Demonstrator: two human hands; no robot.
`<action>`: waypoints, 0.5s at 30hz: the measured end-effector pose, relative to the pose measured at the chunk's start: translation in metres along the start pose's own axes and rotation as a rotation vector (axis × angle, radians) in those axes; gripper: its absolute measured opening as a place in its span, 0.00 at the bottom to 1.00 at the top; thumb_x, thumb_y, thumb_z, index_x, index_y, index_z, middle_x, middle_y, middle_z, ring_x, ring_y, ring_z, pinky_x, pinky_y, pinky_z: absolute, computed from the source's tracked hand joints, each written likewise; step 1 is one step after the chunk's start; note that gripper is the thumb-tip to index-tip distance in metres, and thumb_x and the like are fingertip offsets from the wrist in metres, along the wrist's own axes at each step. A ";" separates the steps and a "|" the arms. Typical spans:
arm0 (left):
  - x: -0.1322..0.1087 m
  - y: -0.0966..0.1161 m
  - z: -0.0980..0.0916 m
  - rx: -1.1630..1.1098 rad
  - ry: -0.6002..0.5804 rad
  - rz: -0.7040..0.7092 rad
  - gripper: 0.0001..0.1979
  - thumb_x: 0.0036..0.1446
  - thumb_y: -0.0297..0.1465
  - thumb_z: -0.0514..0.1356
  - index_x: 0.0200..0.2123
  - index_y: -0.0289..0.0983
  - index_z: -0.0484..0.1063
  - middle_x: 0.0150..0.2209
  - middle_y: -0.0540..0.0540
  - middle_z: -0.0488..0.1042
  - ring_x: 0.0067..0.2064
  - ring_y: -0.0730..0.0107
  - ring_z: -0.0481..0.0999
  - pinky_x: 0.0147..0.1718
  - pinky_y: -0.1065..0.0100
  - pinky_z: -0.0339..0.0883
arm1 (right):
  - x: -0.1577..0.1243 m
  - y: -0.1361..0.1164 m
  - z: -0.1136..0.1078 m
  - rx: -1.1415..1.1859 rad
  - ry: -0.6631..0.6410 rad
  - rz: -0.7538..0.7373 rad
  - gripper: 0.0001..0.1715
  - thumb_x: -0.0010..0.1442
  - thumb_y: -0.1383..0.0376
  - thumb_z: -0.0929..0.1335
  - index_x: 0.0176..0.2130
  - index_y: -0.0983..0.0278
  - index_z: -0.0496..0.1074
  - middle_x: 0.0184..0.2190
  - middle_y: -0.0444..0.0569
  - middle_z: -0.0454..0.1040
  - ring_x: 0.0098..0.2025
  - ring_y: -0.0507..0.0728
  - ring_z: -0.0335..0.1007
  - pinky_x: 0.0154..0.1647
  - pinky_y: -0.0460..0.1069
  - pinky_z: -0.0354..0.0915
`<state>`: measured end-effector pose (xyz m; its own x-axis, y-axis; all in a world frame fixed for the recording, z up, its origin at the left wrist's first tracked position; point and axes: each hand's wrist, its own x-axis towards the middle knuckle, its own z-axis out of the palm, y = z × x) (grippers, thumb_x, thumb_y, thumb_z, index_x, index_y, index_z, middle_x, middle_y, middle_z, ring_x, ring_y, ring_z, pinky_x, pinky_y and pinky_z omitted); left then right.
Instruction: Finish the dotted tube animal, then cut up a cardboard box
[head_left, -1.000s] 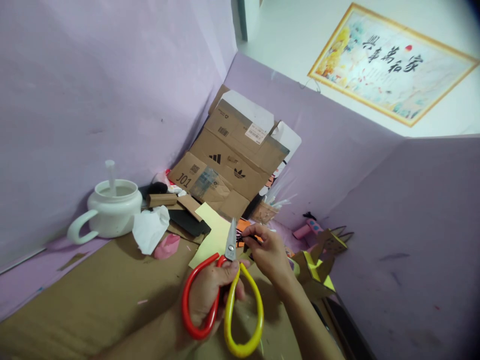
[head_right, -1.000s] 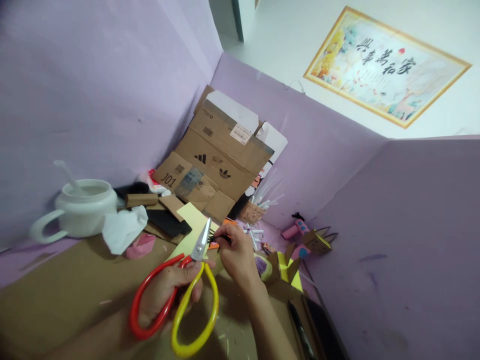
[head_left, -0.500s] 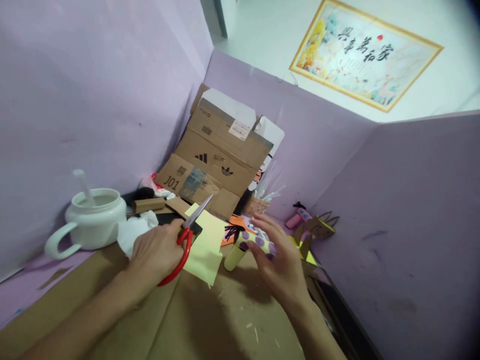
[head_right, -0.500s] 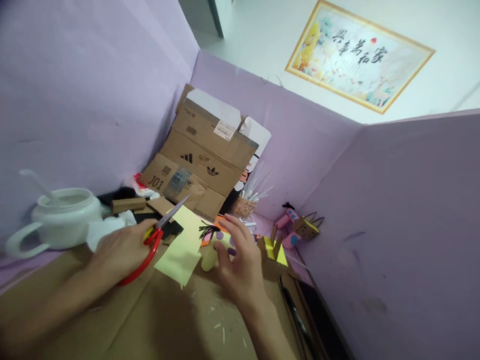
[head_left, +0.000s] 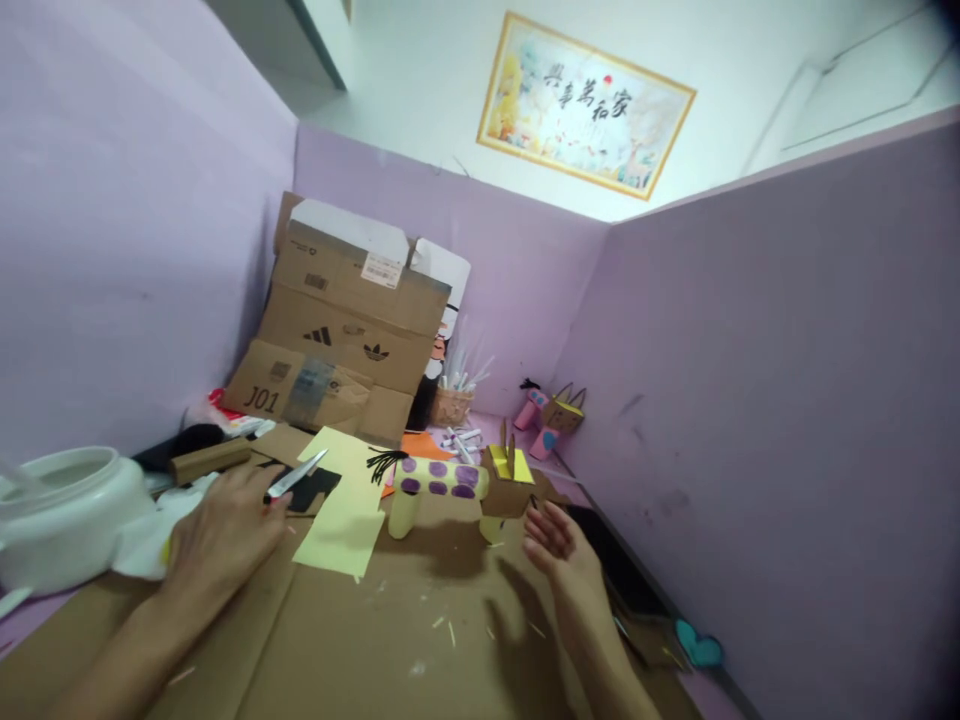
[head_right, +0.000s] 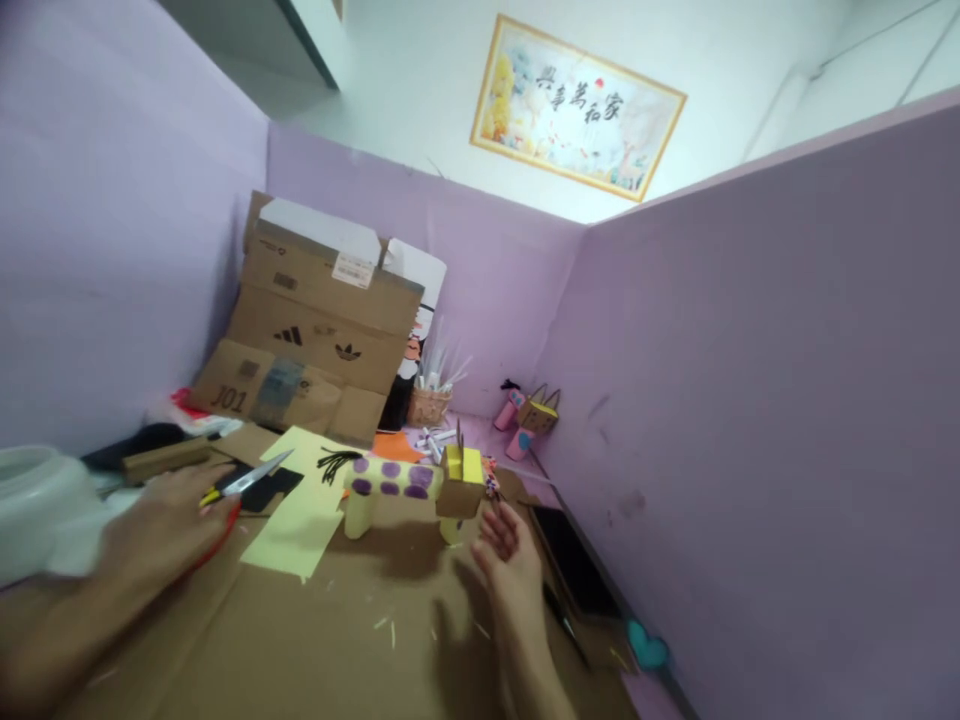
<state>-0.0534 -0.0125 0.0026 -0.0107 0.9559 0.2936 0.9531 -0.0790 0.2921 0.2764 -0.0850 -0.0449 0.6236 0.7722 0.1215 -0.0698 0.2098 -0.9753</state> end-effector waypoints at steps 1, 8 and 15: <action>-0.002 0.006 0.001 -0.082 -0.006 0.013 0.20 0.56 0.33 0.46 0.48 0.31 0.68 0.50 0.36 0.69 0.50 0.50 0.67 0.44 0.60 0.62 | 0.002 0.001 0.004 0.017 -0.034 0.028 0.35 0.30 0.67 0.72 0.43 0.62 0.63 0.45 0.59 0.72 0.47 0.64 0.69 0.45 0.56 0.66; -0.003 0.059 0.036 -0.447 -0.244 0.074 0.19 0.46 0.32 0.57 0.43 0.33 0.73 0.39 0.42 0.77 0.36 0.60 0.75 0.35 0.67 0.64 | 0.023 0.016 0.025 -0.039 -0.225 -0.068 0.33 0.30 0.73 0.65 0.41 0.64 0.67 0.45 0.56 0.73 0.48 0.62 0.69 0.49 0.54 0.62; 0.011 0.086 0.079 -0.932 -0.356 0.035 0.22 0.37 0.26 0.60 0.41 0.30 0.70 0.37 0.40 0.77 0.34 0.59 0.76 0.33 0.65 0.67 | 0.042 0.024 0.033 -0.083 -0.299 -0.144 0.24 0.31 0.74 0.67 0.35 0.64 0.71 0.31 0.47 0.77 0.34 0.59 0.71 0.36 0.50 0.65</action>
<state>0.0527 0.0140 -0.0404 0.2495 0.9658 0.0705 0.3316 -0.1536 0.9308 0.2746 -0.0278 -0.0574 0.3656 0.8824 0.2962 0.0734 0.2898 -0.9543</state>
